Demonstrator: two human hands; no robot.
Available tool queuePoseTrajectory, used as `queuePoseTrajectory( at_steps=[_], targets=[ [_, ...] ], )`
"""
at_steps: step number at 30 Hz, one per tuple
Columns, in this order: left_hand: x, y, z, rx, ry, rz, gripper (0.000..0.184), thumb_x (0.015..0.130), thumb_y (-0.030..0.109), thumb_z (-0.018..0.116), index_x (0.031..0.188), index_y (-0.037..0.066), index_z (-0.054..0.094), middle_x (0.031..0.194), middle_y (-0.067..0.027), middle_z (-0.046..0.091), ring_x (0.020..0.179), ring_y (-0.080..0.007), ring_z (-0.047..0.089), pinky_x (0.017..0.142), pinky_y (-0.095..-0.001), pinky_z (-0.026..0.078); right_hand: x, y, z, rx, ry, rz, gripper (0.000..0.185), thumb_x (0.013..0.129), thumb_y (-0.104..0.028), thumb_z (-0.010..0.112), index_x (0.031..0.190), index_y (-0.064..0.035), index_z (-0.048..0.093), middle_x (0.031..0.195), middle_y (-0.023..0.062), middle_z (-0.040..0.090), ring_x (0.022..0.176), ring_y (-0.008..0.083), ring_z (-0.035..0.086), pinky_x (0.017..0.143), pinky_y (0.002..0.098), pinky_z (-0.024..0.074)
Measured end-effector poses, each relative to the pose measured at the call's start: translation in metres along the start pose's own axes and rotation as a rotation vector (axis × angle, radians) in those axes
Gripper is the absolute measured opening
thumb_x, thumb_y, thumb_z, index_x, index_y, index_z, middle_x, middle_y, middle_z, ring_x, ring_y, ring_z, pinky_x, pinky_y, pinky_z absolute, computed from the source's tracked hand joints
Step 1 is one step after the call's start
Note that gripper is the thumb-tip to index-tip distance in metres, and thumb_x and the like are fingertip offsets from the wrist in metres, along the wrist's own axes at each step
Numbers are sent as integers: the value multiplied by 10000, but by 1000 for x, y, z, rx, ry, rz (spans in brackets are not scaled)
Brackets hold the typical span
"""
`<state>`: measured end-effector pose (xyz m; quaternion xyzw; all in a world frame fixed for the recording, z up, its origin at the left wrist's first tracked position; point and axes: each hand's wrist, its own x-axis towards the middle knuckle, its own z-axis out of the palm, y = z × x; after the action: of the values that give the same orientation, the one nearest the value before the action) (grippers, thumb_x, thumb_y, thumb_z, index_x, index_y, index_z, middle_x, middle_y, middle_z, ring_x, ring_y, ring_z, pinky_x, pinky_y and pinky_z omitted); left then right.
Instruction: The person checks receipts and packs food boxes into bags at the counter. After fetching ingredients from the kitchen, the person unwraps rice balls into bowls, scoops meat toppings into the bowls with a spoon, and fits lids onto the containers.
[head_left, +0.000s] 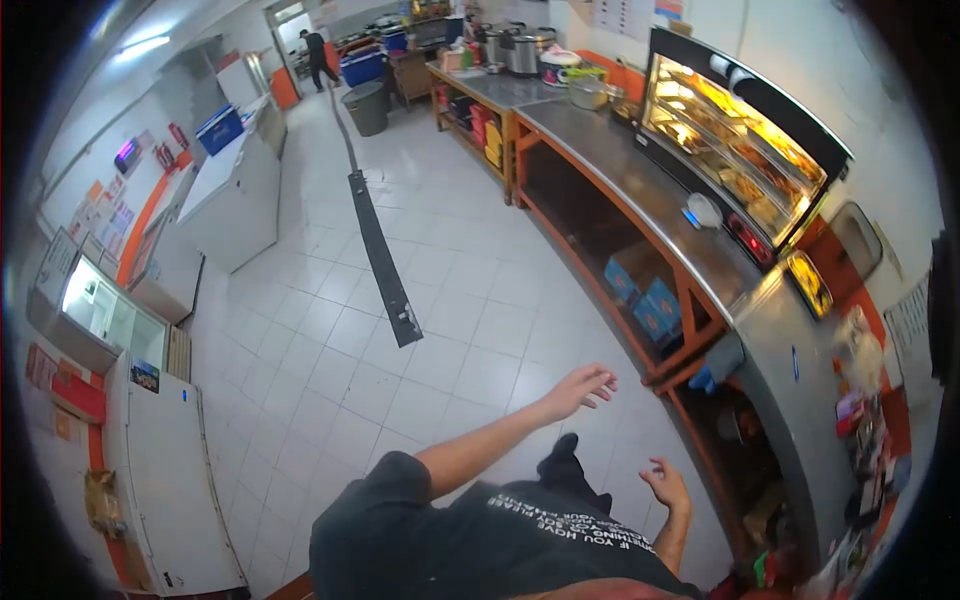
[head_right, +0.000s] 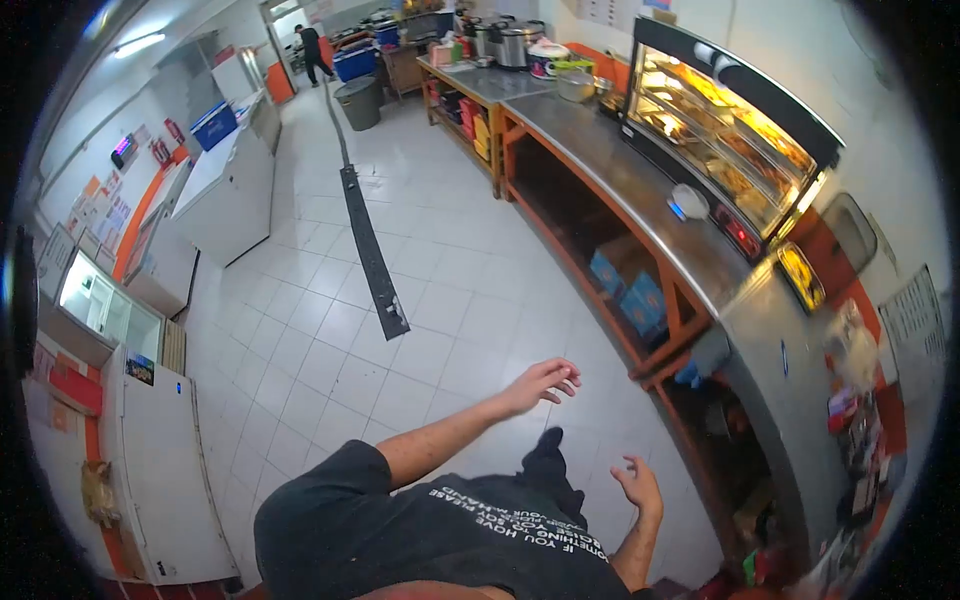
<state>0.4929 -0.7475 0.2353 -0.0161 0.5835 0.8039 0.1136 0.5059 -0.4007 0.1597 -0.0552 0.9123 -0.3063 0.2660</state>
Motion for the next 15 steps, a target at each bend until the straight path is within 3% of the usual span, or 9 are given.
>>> queuePoseTrajectory(
  at_steps=[6, 7, 8, 12, 15],
  targets=[
    [119, 72, -110, 121, 23, 45, 360, 999, 400, 443, 1180, 103, 534, 1120, -41, 594, 969, -133, 593, 808, -307, 480, 182, -67, -46, -109, -66, 81, 642, 732, -405, 774, 1244, -75, 572, 1179, 229, 612, 1086, 355, 600, 917, 418, 478],
    [130, 85, -133, 170, 68, 15, 374, 1000, 406, 434, 1196, 102, 528, 1132, -44, 591, 977, -139, 593, 816, -314, 479, 222, -89, -50, -253, -33, 30, 625, 731, -391, 773, 1220, -56, 575, 1076, 200, 648, 1013, 337, 626, 879, 398, 495],
    [136, 95, -157, 174, 93, 19, 374, 1000, 406, 434, 1196, 102, 528, 1132, -44, 591, 977, -139, 593, 816, -314, 479, 264, -114, -53, -257, -47, 9, 625, 731, -391, 773, 1220, -56, 575, 1076, 200, 648, 1013, 337, 626, 879, 398, 495],
    [132, 115, -275, 13, 424, 97, 362, 985, 354, 464, 1240, 101, 510, 1165, -44, 582, 1026, -171, 595, 842, -337, 482, 443, -276, -42, -311, -124, -616, 576, 748, -361, 759, 1181, -26, 579, 1087, 226, 633, 1034, 359, 611, 883, 406, 489],
    [101, 113, -359, -139, 801, 123, 331, 963, 305, 480, 1237, 121, 514, 1164, -45, 588, 1028, -184, 594, 842, -345, 476, 524, -450, -25, -331, -306, -830, 555, 776, -356, 734, 1189, -19, 579, 1147, 227, 617, 1076, 364, 589, 920, 411, 471]
  ],
)
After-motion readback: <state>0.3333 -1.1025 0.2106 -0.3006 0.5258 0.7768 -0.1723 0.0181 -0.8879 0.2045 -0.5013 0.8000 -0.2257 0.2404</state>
